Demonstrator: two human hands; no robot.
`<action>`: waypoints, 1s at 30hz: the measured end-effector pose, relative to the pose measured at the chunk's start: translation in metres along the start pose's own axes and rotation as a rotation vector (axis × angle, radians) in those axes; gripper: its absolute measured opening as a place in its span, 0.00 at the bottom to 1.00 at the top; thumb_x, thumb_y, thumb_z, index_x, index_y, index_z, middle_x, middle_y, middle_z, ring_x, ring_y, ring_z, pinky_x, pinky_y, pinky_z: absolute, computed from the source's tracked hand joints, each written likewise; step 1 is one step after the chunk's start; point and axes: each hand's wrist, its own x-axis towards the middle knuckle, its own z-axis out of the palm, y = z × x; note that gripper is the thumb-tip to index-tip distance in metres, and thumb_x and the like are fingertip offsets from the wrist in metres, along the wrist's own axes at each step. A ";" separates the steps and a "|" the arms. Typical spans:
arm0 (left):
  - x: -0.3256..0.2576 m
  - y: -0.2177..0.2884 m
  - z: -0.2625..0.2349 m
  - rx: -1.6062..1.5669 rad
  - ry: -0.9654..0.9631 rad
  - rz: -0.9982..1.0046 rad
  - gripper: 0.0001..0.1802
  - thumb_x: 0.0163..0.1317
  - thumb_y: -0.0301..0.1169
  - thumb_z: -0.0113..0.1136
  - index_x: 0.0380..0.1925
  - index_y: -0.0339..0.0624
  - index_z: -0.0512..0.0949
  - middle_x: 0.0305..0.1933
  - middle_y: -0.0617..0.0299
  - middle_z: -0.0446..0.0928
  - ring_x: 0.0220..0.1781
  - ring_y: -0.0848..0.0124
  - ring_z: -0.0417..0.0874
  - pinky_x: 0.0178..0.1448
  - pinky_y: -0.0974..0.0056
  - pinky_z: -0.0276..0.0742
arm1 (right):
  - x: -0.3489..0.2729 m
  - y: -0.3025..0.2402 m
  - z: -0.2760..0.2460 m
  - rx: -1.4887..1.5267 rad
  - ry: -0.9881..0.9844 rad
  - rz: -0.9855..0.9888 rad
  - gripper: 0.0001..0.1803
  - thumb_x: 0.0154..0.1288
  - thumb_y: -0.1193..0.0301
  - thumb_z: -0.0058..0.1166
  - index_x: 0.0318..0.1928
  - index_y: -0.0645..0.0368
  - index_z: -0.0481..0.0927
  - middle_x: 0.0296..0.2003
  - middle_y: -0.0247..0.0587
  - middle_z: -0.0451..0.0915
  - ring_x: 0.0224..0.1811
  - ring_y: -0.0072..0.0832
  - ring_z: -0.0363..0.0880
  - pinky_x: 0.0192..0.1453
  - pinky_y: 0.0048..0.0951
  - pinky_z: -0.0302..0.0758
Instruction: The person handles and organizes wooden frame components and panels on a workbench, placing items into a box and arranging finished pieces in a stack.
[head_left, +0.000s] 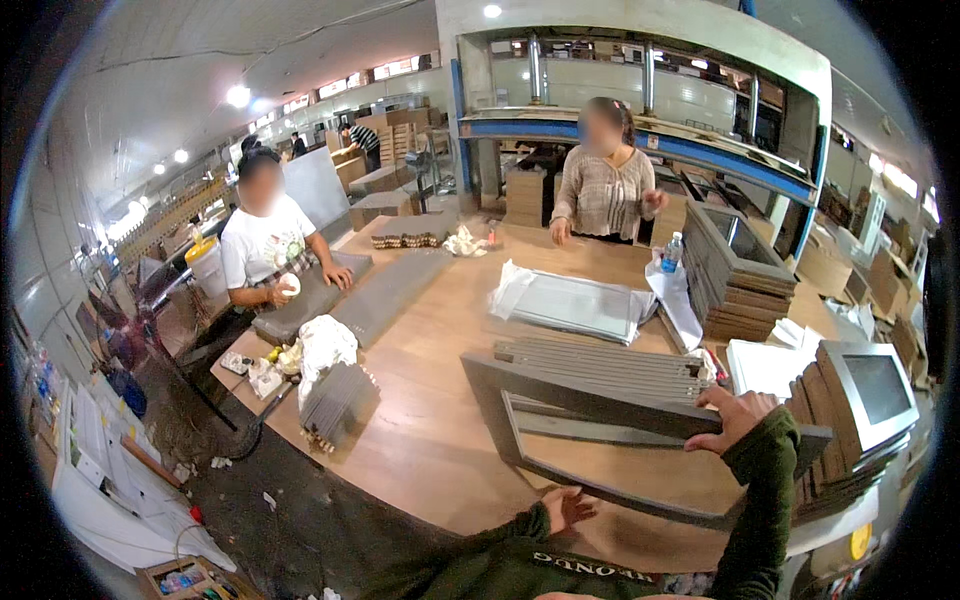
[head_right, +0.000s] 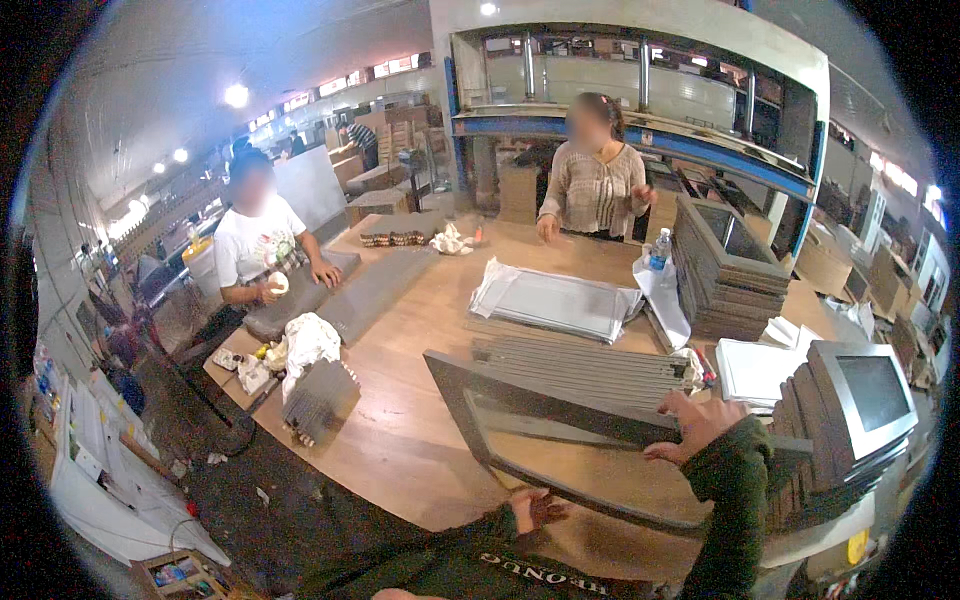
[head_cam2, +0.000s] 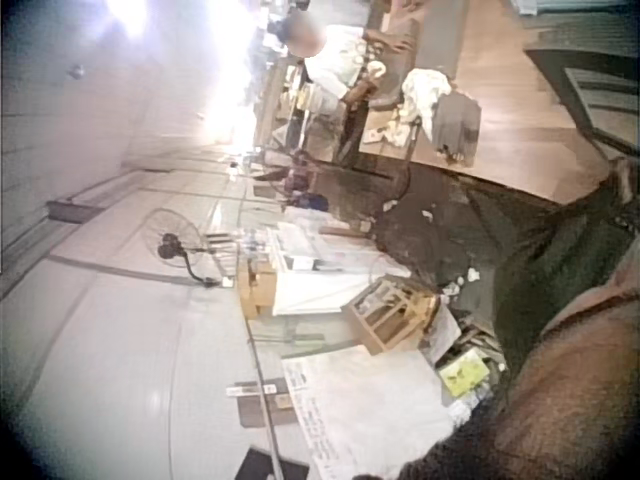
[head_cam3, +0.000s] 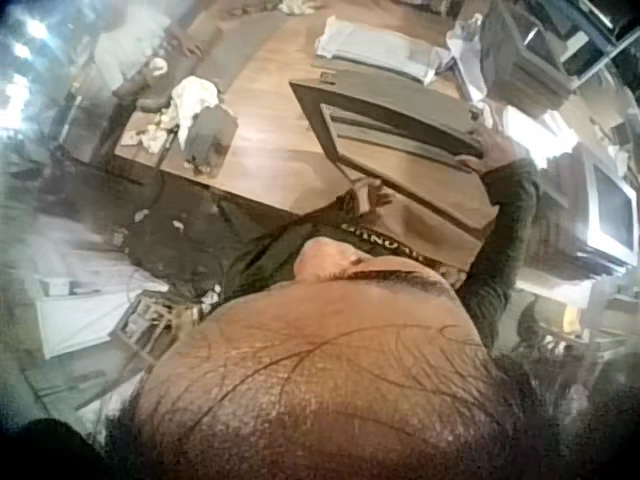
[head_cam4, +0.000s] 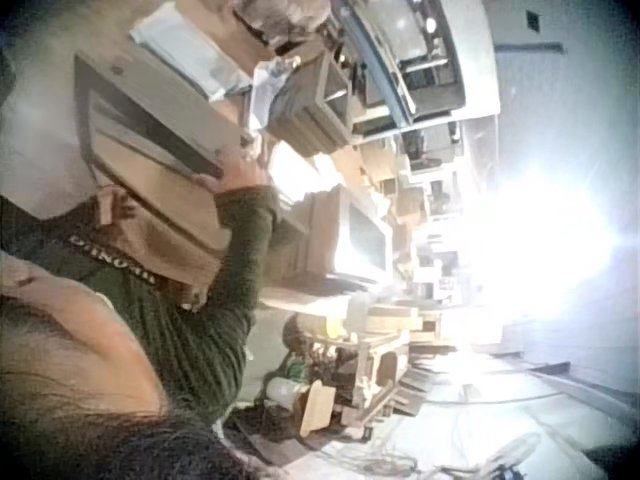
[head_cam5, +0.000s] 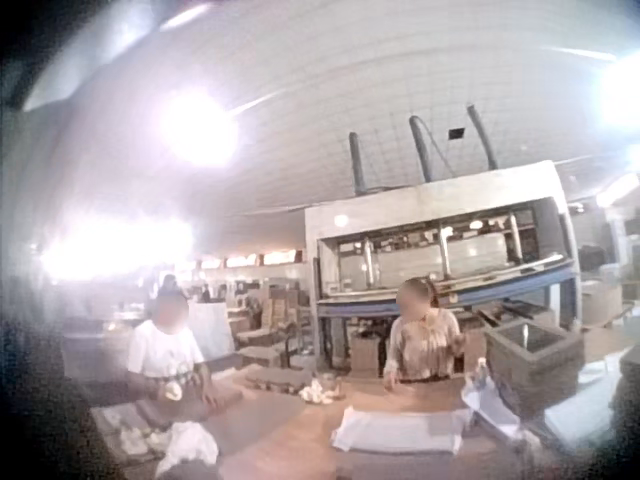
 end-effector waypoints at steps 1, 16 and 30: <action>-0.002 0.002 0.033 -0.096 0.096 -0.005 0.07 0.56 0.29 0.49 0.27 0.36 0.72 0.48 0.46 0.68 0.54 0.53 0.67 0.59 0.55 0.66 | -0.007 -0.020 -0.019 -0.073 -0.073 0.063 0.32 0.37 0.39 0.56 0.38 0.46 0.70 0.20 0.35 0.76 0.27 0.39 0.77 0.34 0.41 0.71; -0.106 0.165 0.391 1.722 -0.063 1.329 0.22 0.53 0.33 0.57 0.47 0.38 0.64 0.29 0.50 0.75 0.21 0.64 0.75 0.22 0.64 0.74 | 0.003 -0.051 0.150 1.140 0.628 0.378 0.37 0.51 0.59 0.55 0.53 0.69 0.53 0.36 0.56 0.73 0.38 0.46 0.74 0.42 0.37 0.71; 0.070 0.005 0.305 3.088 -0.286 0.613 0.31 0.43 0.43 0.63 0.47 0.50 0.63 0.22 0.51 0.75 0.25 0.50 0.76 0.26 0.55 0.71 | -0.107 0.028 0.223 1.056 1.004 0.784 0.14 0.43 0.66 0.62 0.30 0.57 0.74 0.21 0.34 0.74 0.25 0.24 0.74 0.30 0.26 0.71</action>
